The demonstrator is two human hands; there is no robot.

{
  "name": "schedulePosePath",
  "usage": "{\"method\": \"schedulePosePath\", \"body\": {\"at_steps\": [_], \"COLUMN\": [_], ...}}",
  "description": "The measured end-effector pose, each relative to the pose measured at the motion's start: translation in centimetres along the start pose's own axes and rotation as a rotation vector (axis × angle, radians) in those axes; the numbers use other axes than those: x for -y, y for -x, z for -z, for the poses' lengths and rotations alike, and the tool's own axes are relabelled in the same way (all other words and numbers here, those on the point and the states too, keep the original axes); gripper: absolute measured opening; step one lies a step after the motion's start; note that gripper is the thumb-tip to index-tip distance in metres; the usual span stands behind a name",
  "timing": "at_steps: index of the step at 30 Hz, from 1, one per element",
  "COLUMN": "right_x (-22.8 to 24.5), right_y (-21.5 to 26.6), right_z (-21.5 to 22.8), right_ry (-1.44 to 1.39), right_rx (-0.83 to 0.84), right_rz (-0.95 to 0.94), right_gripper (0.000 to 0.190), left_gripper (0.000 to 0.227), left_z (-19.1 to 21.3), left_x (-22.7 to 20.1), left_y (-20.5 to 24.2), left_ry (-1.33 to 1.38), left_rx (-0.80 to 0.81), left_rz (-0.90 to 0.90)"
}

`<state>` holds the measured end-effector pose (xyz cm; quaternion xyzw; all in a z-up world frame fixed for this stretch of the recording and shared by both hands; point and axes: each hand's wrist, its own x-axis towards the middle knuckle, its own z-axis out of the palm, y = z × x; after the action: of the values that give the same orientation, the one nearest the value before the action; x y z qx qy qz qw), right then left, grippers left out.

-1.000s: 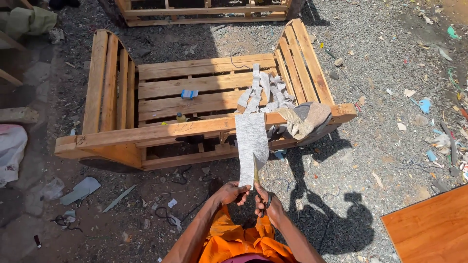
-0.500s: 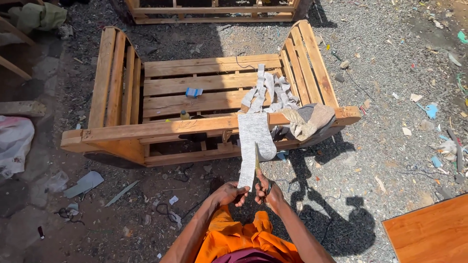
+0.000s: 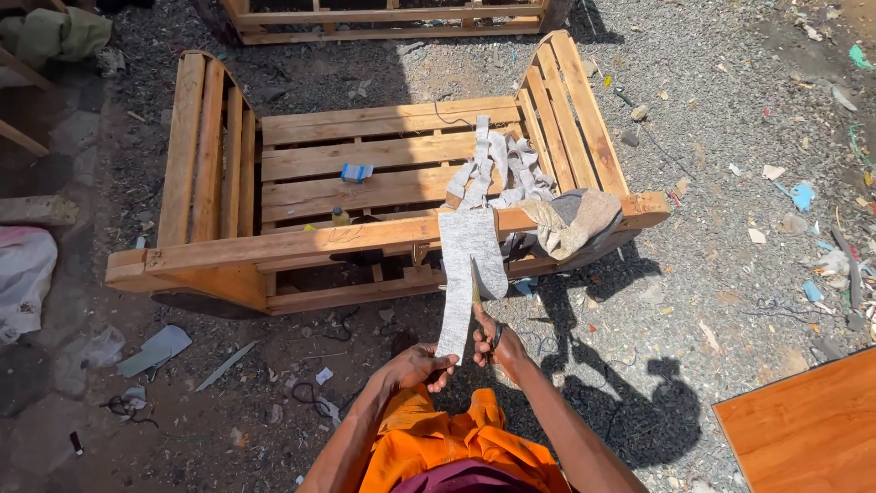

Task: Cutting long strips of fabric or thin foam material using scissors over a wooden pallet structure.

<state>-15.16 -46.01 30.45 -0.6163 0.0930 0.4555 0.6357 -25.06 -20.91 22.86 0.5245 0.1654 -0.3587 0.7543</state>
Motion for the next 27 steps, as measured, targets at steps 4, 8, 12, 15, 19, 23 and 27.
{"method": "schedulePosePath", "body": {"at_steps": [4, 8, 12, 15, 19, 23, 27], "right_x": [-2.4, -3.6, -3.4, -1.8, -0.4, 2.1, 4.6], "right_y": [-1.6, -3.9, -7.1, -6.8, -5.9, -6.3, -7.6], "right_z": [0.7, 1.8, 2.9, 2.4, 1.3, 1.5, 1.4], "right_ry": [0.015, 0.046, 0.030, 0.006, -0.043, 0.061, 0.080], "right_rx": [-0.035, 0.002, 0.017, -0.066, -0.121, -0.004, 0.016], "right_rz": [0.088, 0.054, -0.022, 0.012, 0.030, 0.002, -0.049], "right_gripper": [0.075, 0.078, 0.099, 0.070, 0.049, 0.070, 0.081], "left_gripper": [0.031, 0.031, 0.031, 0.028, 0.034, 0.032, 0.029], "left_z": [0.7, 1.6, 3.5, 2.4, 1.1, 3.5, 5.8], "left_x": [0.3, 0.9, 3.6, 2.5, 0.2, 1.1, 2.8], "left_y": [0.2, 0.0, -1.9, -0.6, 1.4, -0.4, -0.9], "left_ry": [0.001, -0.053, -0.028, 0.098, 0.146, 0.188, -1.403], "left_rx": [0.011, -0.020, 0.130, 0.071, 0.021, -0.042, 0.166], "left_rz": [0.029, 0.029, 0.127, 0.197, 0.191, 0.214, -0.143]}}
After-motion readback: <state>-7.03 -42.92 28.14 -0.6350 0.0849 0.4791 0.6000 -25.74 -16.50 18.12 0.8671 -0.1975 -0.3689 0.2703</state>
